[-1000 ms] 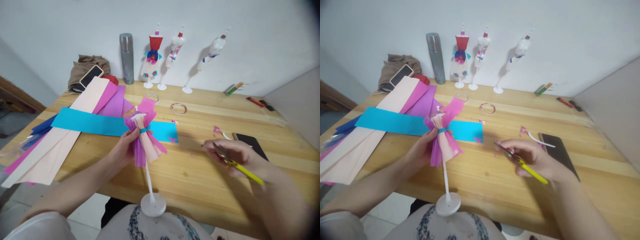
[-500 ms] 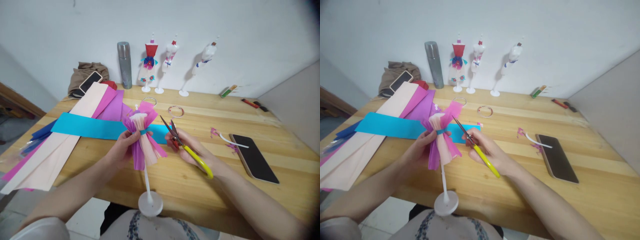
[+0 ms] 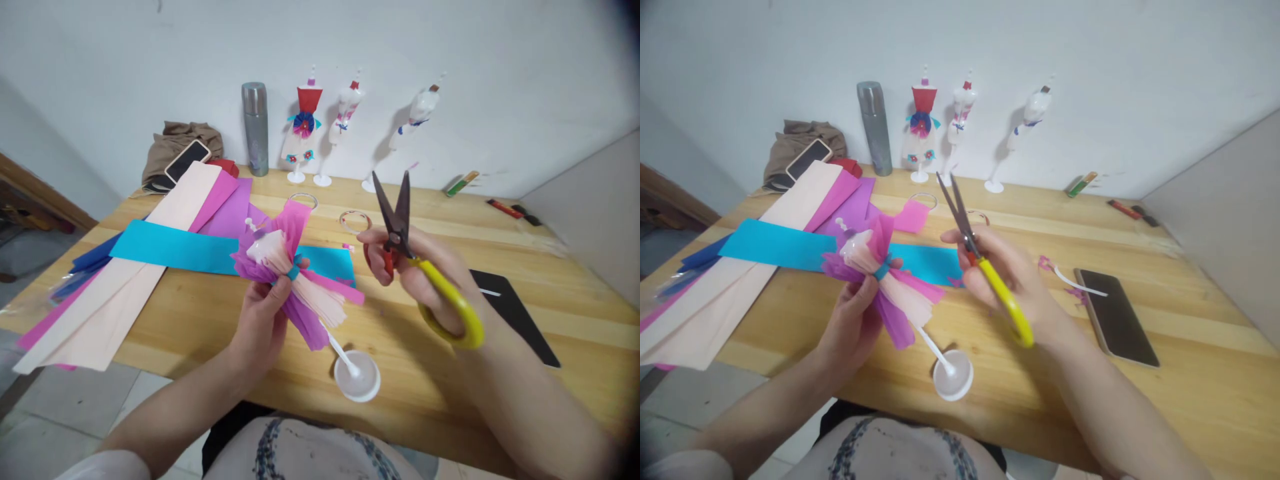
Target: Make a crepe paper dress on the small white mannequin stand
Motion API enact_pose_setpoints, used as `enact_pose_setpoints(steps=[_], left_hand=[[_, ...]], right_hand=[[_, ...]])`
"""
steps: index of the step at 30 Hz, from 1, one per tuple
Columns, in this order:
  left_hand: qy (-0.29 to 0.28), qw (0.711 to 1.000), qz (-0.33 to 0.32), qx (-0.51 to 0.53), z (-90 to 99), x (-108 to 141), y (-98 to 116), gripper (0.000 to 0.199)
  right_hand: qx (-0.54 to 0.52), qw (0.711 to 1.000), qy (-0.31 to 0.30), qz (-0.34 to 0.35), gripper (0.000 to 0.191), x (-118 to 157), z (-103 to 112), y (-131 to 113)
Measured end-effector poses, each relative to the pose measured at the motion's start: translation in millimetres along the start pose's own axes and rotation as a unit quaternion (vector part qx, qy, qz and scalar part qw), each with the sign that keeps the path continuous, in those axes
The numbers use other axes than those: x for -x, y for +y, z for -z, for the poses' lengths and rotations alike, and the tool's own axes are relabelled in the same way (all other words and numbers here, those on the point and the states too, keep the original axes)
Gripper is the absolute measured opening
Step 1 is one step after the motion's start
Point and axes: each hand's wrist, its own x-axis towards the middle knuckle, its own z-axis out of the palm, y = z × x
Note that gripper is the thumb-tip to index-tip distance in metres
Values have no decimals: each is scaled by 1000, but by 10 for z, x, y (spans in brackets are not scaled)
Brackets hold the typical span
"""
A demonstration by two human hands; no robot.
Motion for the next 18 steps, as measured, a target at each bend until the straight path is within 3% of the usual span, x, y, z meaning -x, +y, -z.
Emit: enact_pose_setpoints(steps=[3,7,13,18], left_hand=[[23,999,-27,13,-56,67,-63,44],[55,995,-78,14,-126,142,-140,44],[110,984,-140,9,-93,185,-194,50],[97,989,-113,15,-89,170,-189,46]], right_hand=[[198,980,7,16,31,45,-90,-201],[343,938,1,56,41,111,-266,-375],[382,920,-24,87,44,134,-401,-425],[396,914,-20,91,33,11,-473,-456]])
